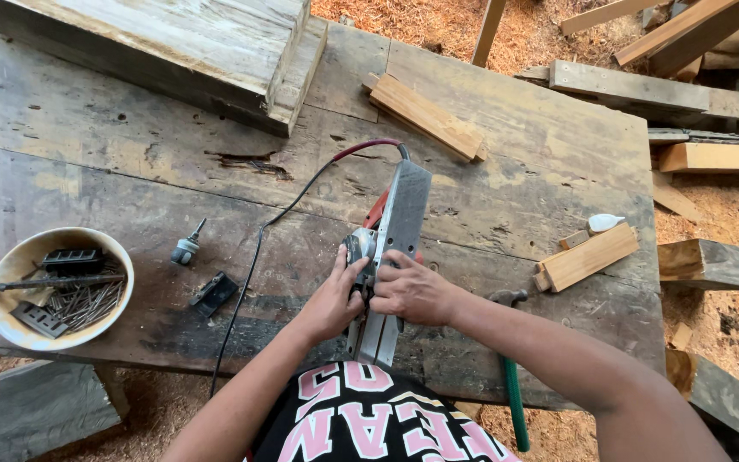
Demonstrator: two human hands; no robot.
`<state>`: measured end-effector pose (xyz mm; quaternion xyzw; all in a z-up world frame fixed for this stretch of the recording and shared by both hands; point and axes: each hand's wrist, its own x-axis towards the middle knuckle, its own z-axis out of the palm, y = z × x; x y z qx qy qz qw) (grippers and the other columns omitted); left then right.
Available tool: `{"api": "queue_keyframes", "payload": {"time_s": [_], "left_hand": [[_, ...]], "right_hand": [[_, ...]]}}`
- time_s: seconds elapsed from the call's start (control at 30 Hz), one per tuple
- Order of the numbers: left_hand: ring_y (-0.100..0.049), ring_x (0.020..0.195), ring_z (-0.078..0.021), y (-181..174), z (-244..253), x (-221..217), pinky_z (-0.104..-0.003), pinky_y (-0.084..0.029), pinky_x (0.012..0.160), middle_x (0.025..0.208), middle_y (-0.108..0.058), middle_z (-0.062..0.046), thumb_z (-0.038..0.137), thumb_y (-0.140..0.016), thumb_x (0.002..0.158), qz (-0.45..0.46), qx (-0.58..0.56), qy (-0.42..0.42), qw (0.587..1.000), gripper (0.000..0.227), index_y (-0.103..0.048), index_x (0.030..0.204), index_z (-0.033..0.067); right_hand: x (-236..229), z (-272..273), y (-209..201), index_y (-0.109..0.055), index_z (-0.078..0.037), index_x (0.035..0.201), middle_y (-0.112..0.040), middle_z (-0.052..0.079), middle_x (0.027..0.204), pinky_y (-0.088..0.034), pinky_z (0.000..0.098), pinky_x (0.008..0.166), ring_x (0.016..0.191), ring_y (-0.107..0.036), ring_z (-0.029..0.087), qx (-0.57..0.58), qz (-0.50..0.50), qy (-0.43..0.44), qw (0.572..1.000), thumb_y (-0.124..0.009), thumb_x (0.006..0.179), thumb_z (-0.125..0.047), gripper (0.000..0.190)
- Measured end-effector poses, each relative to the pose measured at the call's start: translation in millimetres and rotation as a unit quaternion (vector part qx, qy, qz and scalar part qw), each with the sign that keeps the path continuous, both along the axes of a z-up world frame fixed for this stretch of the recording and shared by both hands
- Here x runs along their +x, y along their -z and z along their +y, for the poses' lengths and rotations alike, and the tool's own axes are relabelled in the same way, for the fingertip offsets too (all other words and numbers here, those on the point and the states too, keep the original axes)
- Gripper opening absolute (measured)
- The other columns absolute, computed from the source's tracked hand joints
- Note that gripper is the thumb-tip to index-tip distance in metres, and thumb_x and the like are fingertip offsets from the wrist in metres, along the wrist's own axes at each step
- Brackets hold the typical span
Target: The person repeatedly adjusts a handheld electric planer on a wooden workbench using a small metal tool, turning a knob or screw on the side of the tool. The person does not use the planer on any wood during the clip.
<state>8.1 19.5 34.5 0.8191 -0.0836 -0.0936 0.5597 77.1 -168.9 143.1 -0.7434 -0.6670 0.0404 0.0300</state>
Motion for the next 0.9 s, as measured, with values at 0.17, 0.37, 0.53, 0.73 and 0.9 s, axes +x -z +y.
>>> {"api": "queue_keyframes", "payload": {"time_s": [0.17,0.37,0.53,0.73,0.9], "left_hand": [[-0.034,0.142,-0.0514,13,-2,-2,-0.051,-0.036,0.113,0.163,-0.014,-0.036,0.019,-0.056,0.090,-0.075,0.059,0.002,0.995,0.063,-0.043,0.152,0.0105],[-0.032,0.151,-0.0446,24,4,15,-0.058,-0.019,0.123,0.156,-0.042,-0.022,0.024,-0.055,0.086,-0.290,0.082,0.041,0.953,0.046,-0.057,0.126,0.0016],[-0.046,0.139,-0.0411,24,-4,16,-0.057,-0.026,0.121,0.134,-0.056,-0.019,0.022,-0.054,0.085,-0.337,0.004,-0.011,0.941,0.038,-0.059,0.116,0.0011],[-0.052,0.134,-0.0377,21,-8,7,-0.056,-0.028,0.116,0.125,-0.058,-0.018,0.020,-0.055,0.084,-0.330,0.018,-0.044,0.943,0.039,-0.060,0.117,0.0010],[-0.051,0.137,-0.0344,22,-9,5,-0.055,-0.026,0.116,0.126,-0.059,-0.017,0.020,-0.055,0.083,-0.312,0.035,-0.051,0.948,0.039,-0.060,0.117,0.0022]], "right_hand": [[-7,6,7,-0.065,-0.016,0.088,-0.067,-0.001,0.067,-0.042,0.0337,0.077,0.067,-0.066,0.018,-0.100,-0.022,0.038,0.994,-0.068,0.076,-0.013,0.013],[-7,7,11,-0.061,-0.017,0.079,-0.065,0.000,0.060,-0.042,0.0353,0.072,0.062,-0.066,0.020,-0.080,-0.025,0.045,0.995,-0.071,0.070,-0.019,0.013],[-11,5,11,-0.060,-0.016,0.077,-0.065,0.003,0.060,-0.042,0.0378,0.071,0.062,-0.066,0.023,-0.058,0.029,0.128,0.990,-0.072,0.065,-0.019,0.018],[-23,9,14,-0.060,-0.013,0.076,-0.065,0.009,0.060,-0.043,0.0411,0.070,0.063,-0.068,0.028,-0.049,0.089,0.247,0.964,-0.074,0.065,-0.019,0.019],[-30,12,15,-0.060,-0.013,0.076,-0.066,0.010,0.061,-0.044,0.0413,0.070,0.063,-0.068,0.029,-0.050,0.076,0.301,0.949,-0.070,0.064,-0.015,0.016]]}}
